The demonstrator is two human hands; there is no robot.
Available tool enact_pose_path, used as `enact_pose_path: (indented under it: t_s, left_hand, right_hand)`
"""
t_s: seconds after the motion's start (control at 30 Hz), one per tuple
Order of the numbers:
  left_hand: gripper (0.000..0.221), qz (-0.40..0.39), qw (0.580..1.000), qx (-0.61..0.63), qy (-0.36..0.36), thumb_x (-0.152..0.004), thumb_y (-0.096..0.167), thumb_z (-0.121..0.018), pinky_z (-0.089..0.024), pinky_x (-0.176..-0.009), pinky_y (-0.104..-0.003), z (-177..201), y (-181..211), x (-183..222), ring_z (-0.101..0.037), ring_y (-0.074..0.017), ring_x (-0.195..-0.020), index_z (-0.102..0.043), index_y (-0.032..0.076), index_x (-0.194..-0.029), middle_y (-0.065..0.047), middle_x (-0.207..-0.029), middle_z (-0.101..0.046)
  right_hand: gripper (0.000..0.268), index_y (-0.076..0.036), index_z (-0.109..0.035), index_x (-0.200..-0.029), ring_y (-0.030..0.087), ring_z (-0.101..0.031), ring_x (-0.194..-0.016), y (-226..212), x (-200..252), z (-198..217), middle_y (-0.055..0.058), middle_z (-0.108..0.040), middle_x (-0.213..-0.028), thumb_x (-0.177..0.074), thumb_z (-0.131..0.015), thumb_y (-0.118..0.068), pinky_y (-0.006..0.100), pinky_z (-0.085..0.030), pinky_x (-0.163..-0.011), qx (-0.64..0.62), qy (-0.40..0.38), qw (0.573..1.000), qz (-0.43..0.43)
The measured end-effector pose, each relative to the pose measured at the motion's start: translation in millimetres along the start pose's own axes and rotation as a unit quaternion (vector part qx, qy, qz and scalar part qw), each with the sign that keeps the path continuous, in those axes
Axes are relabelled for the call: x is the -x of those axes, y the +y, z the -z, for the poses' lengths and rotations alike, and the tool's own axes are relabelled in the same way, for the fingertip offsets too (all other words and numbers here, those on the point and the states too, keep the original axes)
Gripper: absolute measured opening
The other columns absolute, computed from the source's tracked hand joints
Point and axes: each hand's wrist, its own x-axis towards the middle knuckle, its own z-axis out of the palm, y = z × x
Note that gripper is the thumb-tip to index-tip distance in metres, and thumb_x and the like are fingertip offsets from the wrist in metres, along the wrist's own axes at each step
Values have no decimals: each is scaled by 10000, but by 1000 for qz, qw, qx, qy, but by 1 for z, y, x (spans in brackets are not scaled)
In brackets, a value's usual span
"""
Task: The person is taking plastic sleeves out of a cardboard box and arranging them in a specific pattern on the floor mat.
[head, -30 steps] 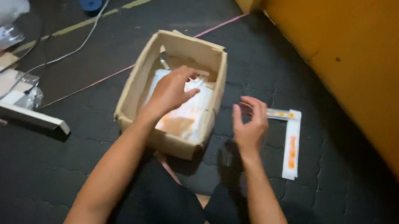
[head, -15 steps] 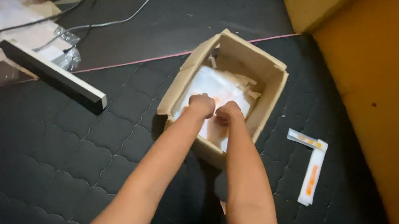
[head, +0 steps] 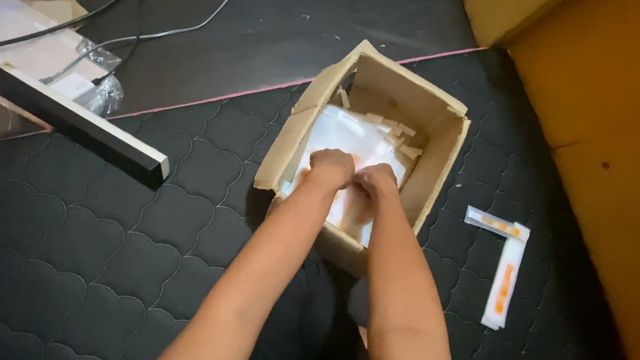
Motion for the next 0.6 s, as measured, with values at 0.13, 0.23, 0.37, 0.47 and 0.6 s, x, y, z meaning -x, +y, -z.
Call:
enact_pose_path:
  t_s: [0.13, 0.23, 0.37, 0.47, 0.6]
  left_hand:
    - [339, -2, 1000, -3, 12, -933, 79, -579, -547, -913, -601, 8, 2, 13, -661, -398, -1214, -706, 17, -1241, -191, -1249, -707]
    - [345, 4, 1000, 13, 24, -912, 150, -649, -552, -892, -628, 12, -2, 19, -671, -420, -1186, -714, 18, -1225, -206, -1236, -712]
    - [493, -14, 997, 63, 49, -923, 185, -637, -531, -934, -659, 15, -4, 13, -622, -432, -1238, -598, -10, -1374, -218, -1406, -561]
    - [541, -29, 984, 165, 57, -980, 329, -591, -504, -1028, -593, -7, -12, -38, -581, -412, -1311, -565, 39, -1436, -214, -1430, -564]
    - [450, -80, 839, 533, 74, -926, 247, -673, -611, -806, -419, 30, 20, 36, -674, -274, -898, -658, -79, -1235, -218, -1021, -688]
  right_hand:
    - [684, 3, -687, -1250, 426, -634, -1218, 1, -7, -2, 228, -697, -1224, -661, -955, -215, 599, -507, -1010, -5, 1, 1000, -16]
    - [739, -9, -658, -1289, 399, -620, -1255, 2, -6, -3, 203, -685, -1276, -648, -976, -195, 576, -496, -1040, 0, -10, 1000, -4]
    - [609, -9, -702, -1168, 400, -659, -1192, 2, -7, 3, 201, -723, -1155, -633, -965, -129, 549, -530, -1001, -14, 24, 999, 34]
    - [319, -65, -772, -980, 390, -697, -1132, 2, 2, 17, 185, -759, -1047, -702, -839, -208, 512, -561, -964, 36, 42, 992, 113]
    - [330, -154, -813, -957, 303, -726, -1075, 2, 38, 36, 84, -788, -925, -816, -626, -385, 470, -577, -924, -76, 34, 976, 201]
